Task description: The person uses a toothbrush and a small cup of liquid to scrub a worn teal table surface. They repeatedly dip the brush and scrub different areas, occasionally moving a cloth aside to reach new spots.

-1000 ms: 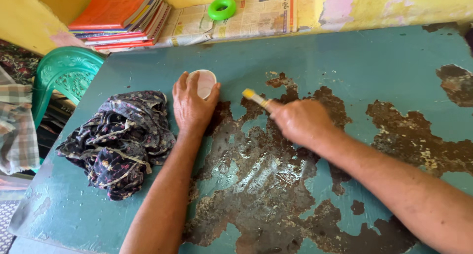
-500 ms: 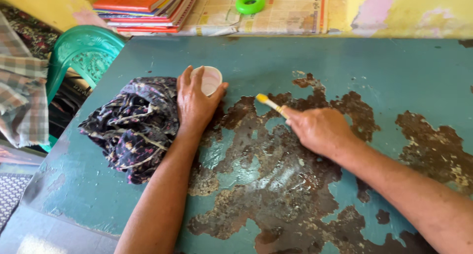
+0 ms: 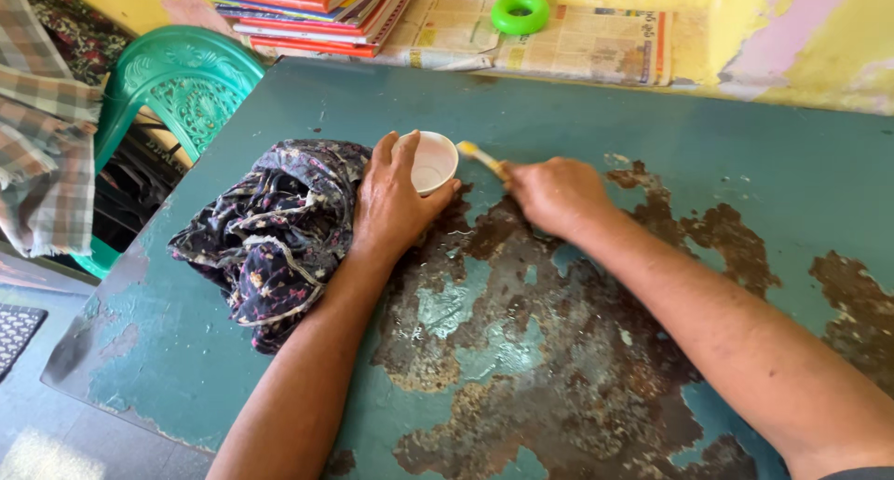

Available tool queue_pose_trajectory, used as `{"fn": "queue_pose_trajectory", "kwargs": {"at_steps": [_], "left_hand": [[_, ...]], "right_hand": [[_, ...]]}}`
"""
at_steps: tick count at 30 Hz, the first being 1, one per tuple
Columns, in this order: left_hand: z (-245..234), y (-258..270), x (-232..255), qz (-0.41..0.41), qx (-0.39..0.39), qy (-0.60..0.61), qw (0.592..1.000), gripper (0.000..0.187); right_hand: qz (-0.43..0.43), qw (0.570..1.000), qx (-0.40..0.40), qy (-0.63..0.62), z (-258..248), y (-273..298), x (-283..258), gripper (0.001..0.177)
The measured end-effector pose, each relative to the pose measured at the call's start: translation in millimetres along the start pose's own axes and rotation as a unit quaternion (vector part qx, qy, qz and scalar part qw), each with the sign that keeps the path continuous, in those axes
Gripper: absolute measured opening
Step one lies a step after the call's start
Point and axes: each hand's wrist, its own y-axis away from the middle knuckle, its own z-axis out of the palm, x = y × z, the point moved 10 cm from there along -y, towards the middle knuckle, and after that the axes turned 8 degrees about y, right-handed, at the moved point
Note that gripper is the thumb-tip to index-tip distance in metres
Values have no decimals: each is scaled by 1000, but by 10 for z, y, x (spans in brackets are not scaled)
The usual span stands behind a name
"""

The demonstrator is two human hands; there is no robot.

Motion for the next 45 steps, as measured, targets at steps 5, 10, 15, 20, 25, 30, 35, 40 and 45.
{"fn": "queue_pose_trajectory", "kwargs": {"at_steps": [5,10,15,20,25,30,35,40,45], "left_hand": [[-124,11,-144,2,-2,-15,1000,85],[-348,-3,-342,13,24,-24,999,83],[-429,51,-536,3,94,-20,995,81],[-448,23,-587,-32,97,-16,995,85],[-406,-36,-743,-60,87,-24,994,85],[-475,-70,-828,-74,95,-43,992,87],[-604,-1,-921,-90,112,-40,989,87],[-707,6,-1015,-135,109,-13,985,85],[-763,-22,-1077,-139,115,-27,983,85]], "right_hand": [[22,997,25,69,-112,-378,81,27],[76,996,18,44,-105,-678,179,24],[-22,999,36,-15,-70,-582,-601,31],[54,998,37,15,-163,-627,-199,26],[133,989,60,29,-78,-780,308,24],[81,996,25,-19,155,-1096,-446,24],[48,999,-7,18,229,-1240,-678,26],[176,984,-8,18,296,-1530,155,30],[38,999,8,-28,409,-1764,-889,27]]}}
